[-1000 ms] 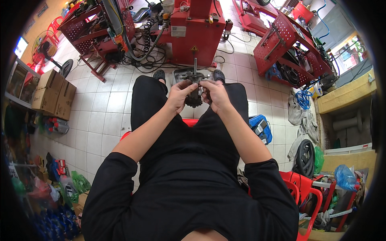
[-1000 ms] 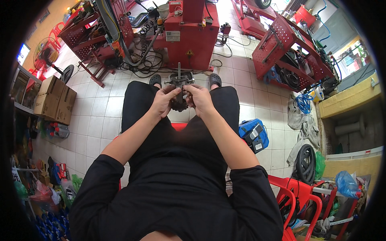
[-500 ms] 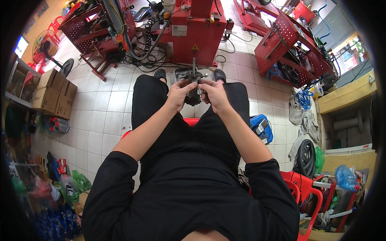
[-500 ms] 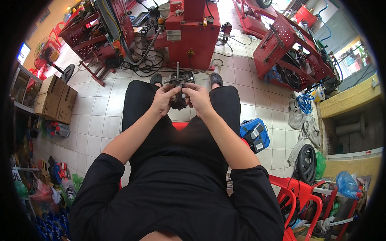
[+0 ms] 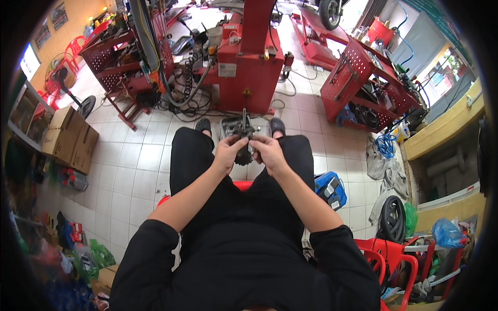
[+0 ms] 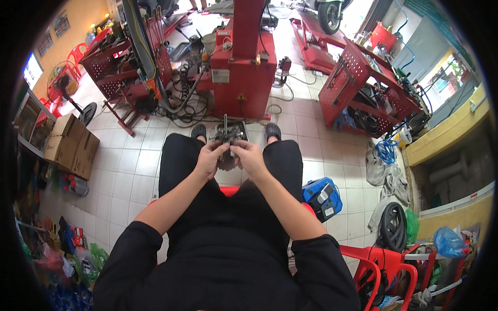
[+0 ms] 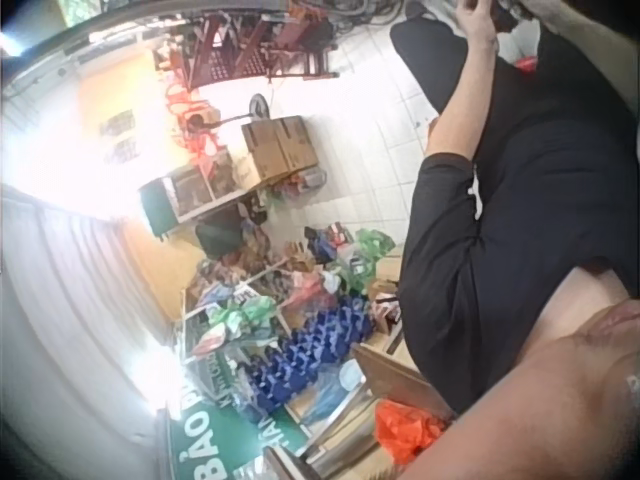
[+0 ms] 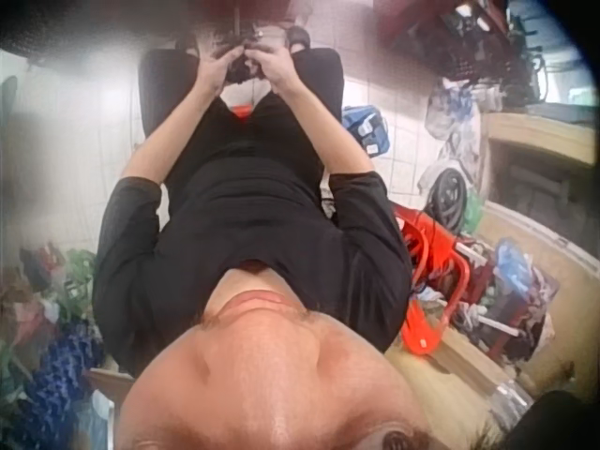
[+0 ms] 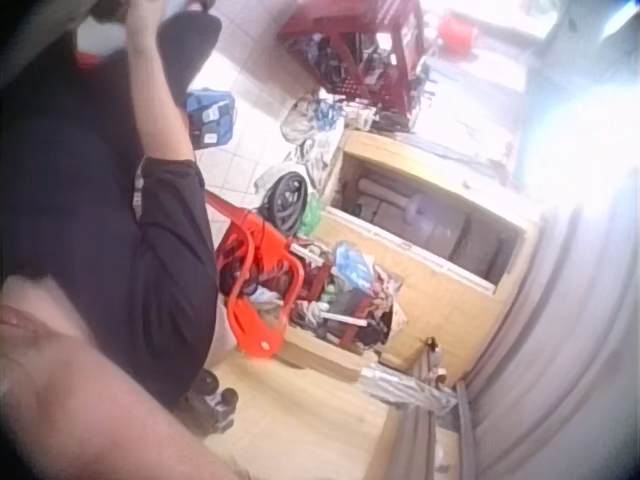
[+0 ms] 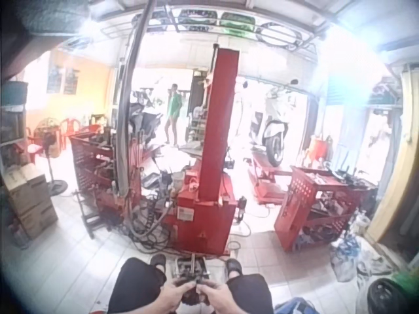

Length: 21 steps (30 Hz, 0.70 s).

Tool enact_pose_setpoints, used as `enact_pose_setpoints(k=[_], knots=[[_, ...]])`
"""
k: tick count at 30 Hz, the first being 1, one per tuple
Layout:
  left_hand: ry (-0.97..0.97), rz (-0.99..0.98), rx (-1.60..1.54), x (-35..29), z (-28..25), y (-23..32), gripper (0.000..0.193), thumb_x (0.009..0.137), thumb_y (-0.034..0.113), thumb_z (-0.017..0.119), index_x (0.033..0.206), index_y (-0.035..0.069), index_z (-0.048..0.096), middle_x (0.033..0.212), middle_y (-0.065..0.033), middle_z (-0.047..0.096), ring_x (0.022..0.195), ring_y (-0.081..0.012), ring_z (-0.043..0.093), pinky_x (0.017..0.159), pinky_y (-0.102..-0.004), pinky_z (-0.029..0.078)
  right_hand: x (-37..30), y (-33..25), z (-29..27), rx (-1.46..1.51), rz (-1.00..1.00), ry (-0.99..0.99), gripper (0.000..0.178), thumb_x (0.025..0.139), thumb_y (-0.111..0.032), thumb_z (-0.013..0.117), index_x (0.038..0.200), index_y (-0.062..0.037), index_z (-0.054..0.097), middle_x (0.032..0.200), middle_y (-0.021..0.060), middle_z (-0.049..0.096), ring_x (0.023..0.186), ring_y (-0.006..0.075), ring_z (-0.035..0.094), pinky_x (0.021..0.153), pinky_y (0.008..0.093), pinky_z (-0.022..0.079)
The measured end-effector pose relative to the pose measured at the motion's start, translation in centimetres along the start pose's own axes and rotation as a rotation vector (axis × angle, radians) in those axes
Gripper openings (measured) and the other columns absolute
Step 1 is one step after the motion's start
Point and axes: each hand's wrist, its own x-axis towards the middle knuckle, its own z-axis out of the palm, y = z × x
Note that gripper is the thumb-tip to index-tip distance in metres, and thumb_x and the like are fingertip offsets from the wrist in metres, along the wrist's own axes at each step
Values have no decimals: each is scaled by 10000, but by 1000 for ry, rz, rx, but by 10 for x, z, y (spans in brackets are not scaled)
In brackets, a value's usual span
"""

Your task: The person sits on a red stool in a workshop and assembles a mechanical component, likely a brake caliper, using their hands. They insert a small metal pin into the assembly and then place a larger metal part into a rectangular tray on the floor.

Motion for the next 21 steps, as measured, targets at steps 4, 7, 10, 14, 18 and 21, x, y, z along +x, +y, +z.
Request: enact_pose_setpoints(k=[4,7,10,14,18,21], knots=[[-11,-58,-108,-1,0,1,182,824,111,655,954,0,592,809,-57,619,654,-136,608,564,-256,494,-5,-5,4,-136,-60,-6,232,855,-163,605,985,29,605,632,-12,527,455,59,501,386,191,347],[-43,-85,-164,1,-5,0,178,817,91,660,954,13,577,835,-78,633,698,-167,634,620,-287,523,-2,-1,4,-173,-25,-14,218,872,-178,589,968,17,608,625,-14,520,451,61,500,383,195,341],[-58,-91,-176,2,-5,-1,221,811,97,668,991,10,573,897,-81,634,750,-180,640,636,-291,521,-3,-1,6,-129,-73,23,193,878,-179,581,940,3,605,618,-17,513,454,64,503,385,198,345],[19,-40,-173,-5,4,-1,188,806,115,687,939,4,613,841,-37,631,716,-94,592,631,-227,463,-9,-8,11,75,80,67,144,870,-177,594,889,-35,590,600,-14,504,444,83,500,376,212,321],[8,6,-101,-8,9,1,254,812,128,683,1001,-23,607,903,-57,633,790,-107,588,697,-234,459,-8,-10,9,209,137,113,123,848,-175,621,808,-80,554,585,-28,469,427,87,477,371,228,309],[-5,14,25,-3,6,4,294,803,134,690,1022,-39,597,941,-77,630,825,-120,590,725,-251,468,-3,-9,6,173,147,113,167,846,-207,615,732,-124,525,567,-44,429,425,87,426,367,236,293]])
